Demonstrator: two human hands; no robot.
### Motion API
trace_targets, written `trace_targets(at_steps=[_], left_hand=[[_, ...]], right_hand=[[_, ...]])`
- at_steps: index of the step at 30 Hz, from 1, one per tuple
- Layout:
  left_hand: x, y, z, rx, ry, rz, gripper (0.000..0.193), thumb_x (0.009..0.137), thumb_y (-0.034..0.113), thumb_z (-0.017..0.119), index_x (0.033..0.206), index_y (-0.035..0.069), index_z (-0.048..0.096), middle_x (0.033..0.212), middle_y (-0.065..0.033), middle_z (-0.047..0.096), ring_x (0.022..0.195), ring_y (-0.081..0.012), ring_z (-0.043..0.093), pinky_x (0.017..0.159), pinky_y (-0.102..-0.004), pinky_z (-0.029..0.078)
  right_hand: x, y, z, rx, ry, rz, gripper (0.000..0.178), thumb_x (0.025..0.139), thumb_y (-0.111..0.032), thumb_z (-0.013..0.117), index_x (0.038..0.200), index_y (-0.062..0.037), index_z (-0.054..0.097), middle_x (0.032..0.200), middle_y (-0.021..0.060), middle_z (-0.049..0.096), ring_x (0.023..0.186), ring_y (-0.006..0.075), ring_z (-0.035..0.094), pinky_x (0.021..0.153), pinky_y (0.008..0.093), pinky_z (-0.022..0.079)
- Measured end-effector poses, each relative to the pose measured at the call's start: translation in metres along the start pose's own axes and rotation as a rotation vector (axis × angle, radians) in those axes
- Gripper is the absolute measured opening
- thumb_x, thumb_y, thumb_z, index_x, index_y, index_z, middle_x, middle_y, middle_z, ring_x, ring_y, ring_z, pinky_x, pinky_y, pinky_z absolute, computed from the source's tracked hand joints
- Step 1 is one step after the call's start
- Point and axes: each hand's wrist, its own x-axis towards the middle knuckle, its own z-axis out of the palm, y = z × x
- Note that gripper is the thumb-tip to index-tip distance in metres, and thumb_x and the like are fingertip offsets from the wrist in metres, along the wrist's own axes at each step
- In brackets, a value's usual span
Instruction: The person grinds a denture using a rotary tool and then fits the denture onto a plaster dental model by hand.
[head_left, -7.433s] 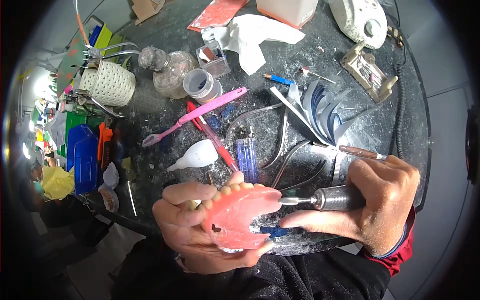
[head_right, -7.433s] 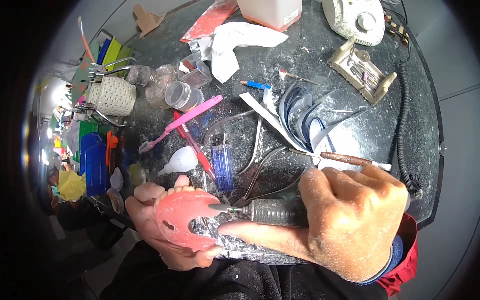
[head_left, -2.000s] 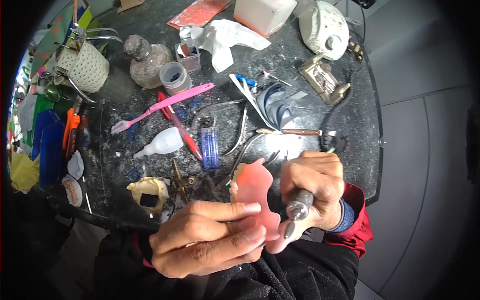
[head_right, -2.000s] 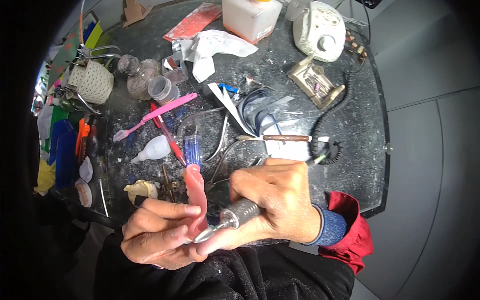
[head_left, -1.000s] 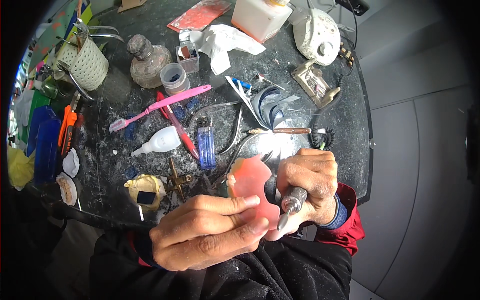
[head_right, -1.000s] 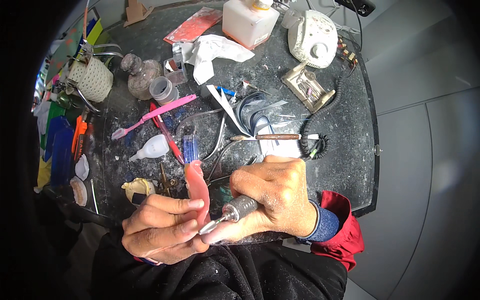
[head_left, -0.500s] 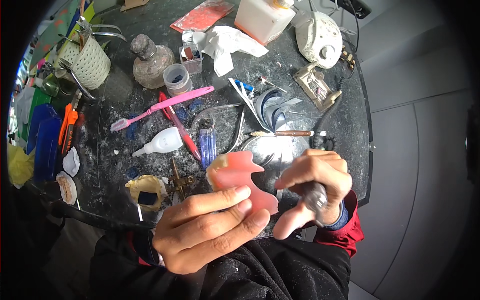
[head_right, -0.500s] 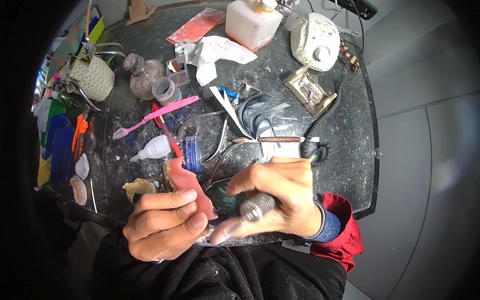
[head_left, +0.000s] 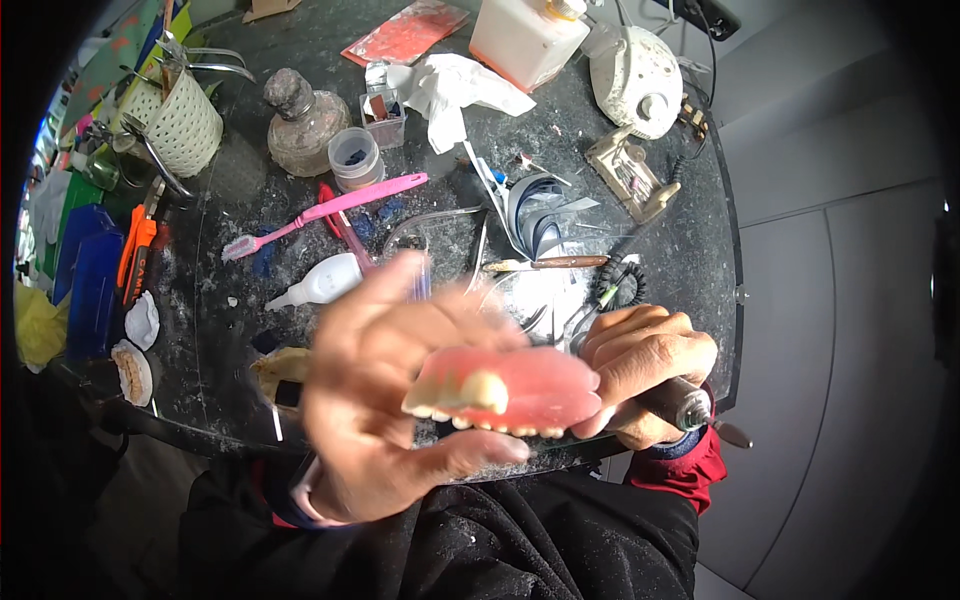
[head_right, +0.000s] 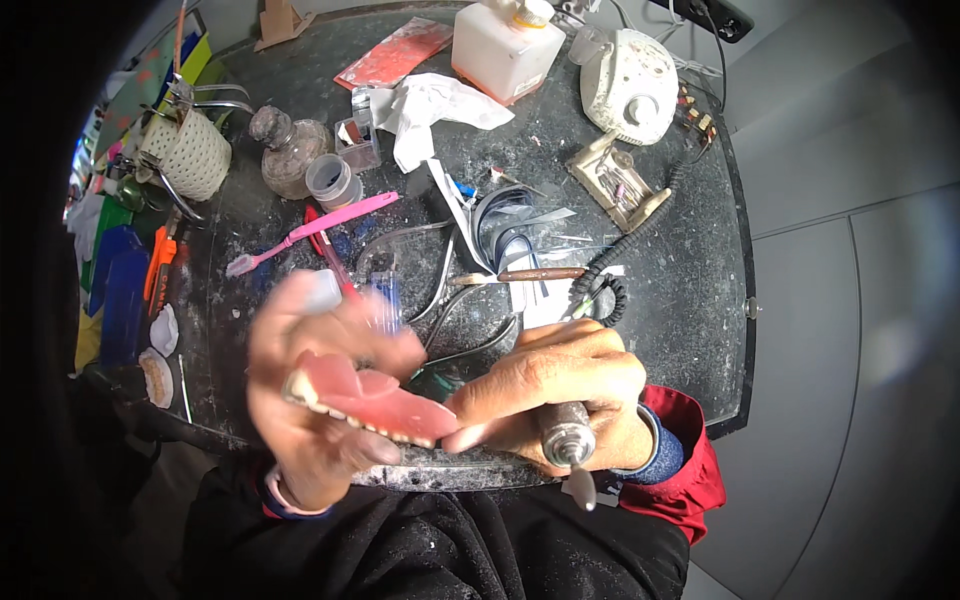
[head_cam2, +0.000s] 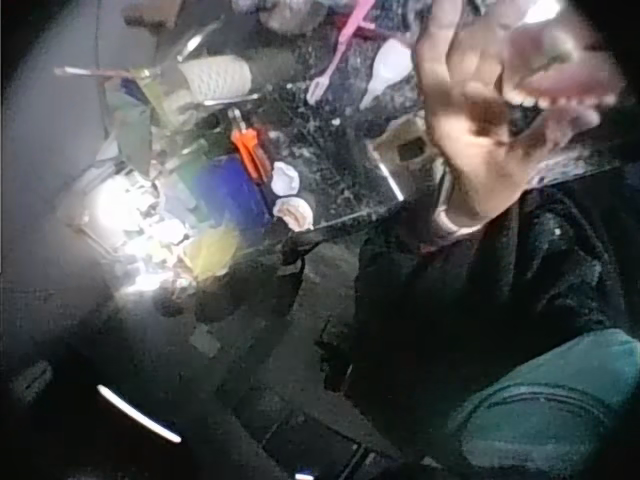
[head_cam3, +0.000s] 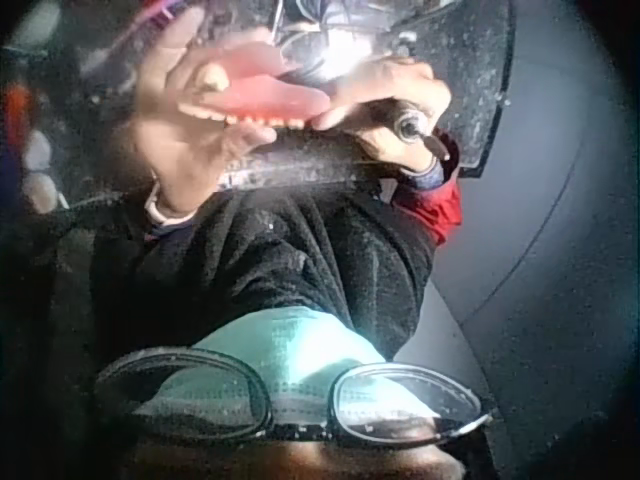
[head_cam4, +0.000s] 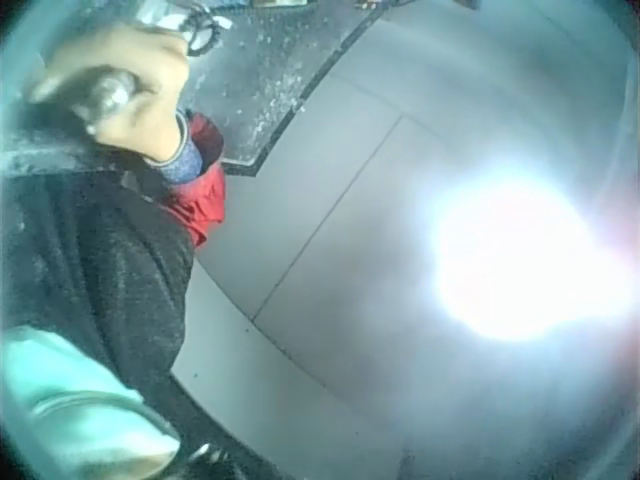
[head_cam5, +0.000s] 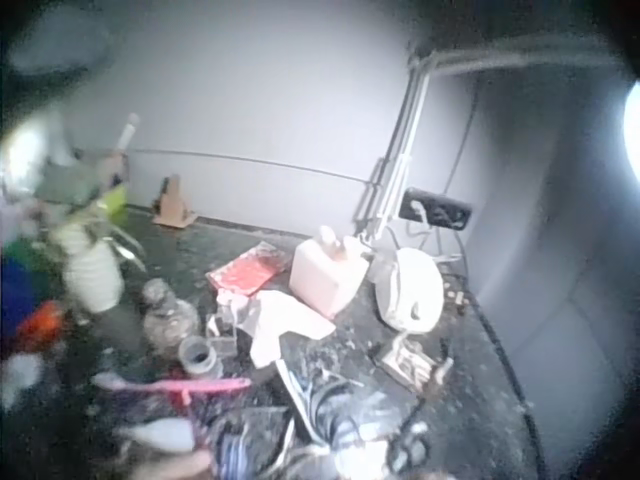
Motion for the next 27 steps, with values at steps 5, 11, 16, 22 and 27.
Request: trace_targets(at_steps=[5,11,16,22,27], left_hand=[[-0.003,0.022,0.004,-0.139,0.127,-0.484,0.092,0.062,0.043,0.081,0.124,-0.009,0.036,0.088,-0.0147,0.063,0.063,-0.0207,0.065,0.063,-0.0303,0.056],[0.003,0.015,-0.006,-0.139,-0.093,-0.351,0.094,0.065,0.051,0.074,0.128,-0.007,0.033,0.095,-0.0234,0.059,0.073,-0.0271,0.064,0.068,-0.0349,0.056],[0.003,0.004,-0.013,-0.163,-0.277,-0.099,0.096,0.069,0.056,0.068,0.132,-0.006,0.029,0.103,-0.0323,0.054,0.085,-0.0337,0.062,0.073,-0.0394,0.055],[-0.009,0.005,-0.016,-0.071,-0.16,-0.272,0.071,0.085,0.041,0.057,0.123,-0.017,0.041,0.106,-0.0218,0.062,0.077,-0.0159,0.051,0.074,-0.0314,0.041],[-0.01,0.009,-0.015,-0.117,-0.147,-0.392,0.065,0.087,0.041,0.052,0.119,-0.016,0.046,0.11,-0.0217,0.061,0.079,-0.0157,0.05,0.075,-0.0323,0.04]], right_hand=[[0.002,0.0,0.009,-0.105,0.07,0.02,0.022,0.063,-0.008,0.079,0.078,-0.0008,0.065,0.066,0.0053,0.066,0.056,0.0164,0.065,0.048,0.0216,0.044],[0.004,0.001,0.0,-0.582,-0.025,-0.001,0.042,0.055,-0.041,0.08,0.06,-0.0111,0.051,0.048,-0.0026,0.046,0.04,0.0142,0.048,0.04,0.0263,0.031],[0.006,-0.004,0.001,-0.823,-0.102,0.016,0.058,0.049,-0.063,0.075,0.056,-0.012,0.047,0.043,-0.0017,0.038,0.036,0.0151,0.042,0.037,0.0276,0.029],[0.006,-0.001,-0.001,-0.966,-0.108,0.016,0.063,0.051,-0.068,0.071,0.054,-0.0116,0.042,0.042,-0.0006,0.036,0.034,0.0163,0.041,0.036,0.0284,0.029],[0.004,0.003,-0.003,-0.891,-0.152,0.003,0.063,0.053,-0.067,0.07,0.054,-0.0118,0.042,0.044,-0.0003,0.037,0.036,0.0164,0.043,0.036,0.0292,0.03]])
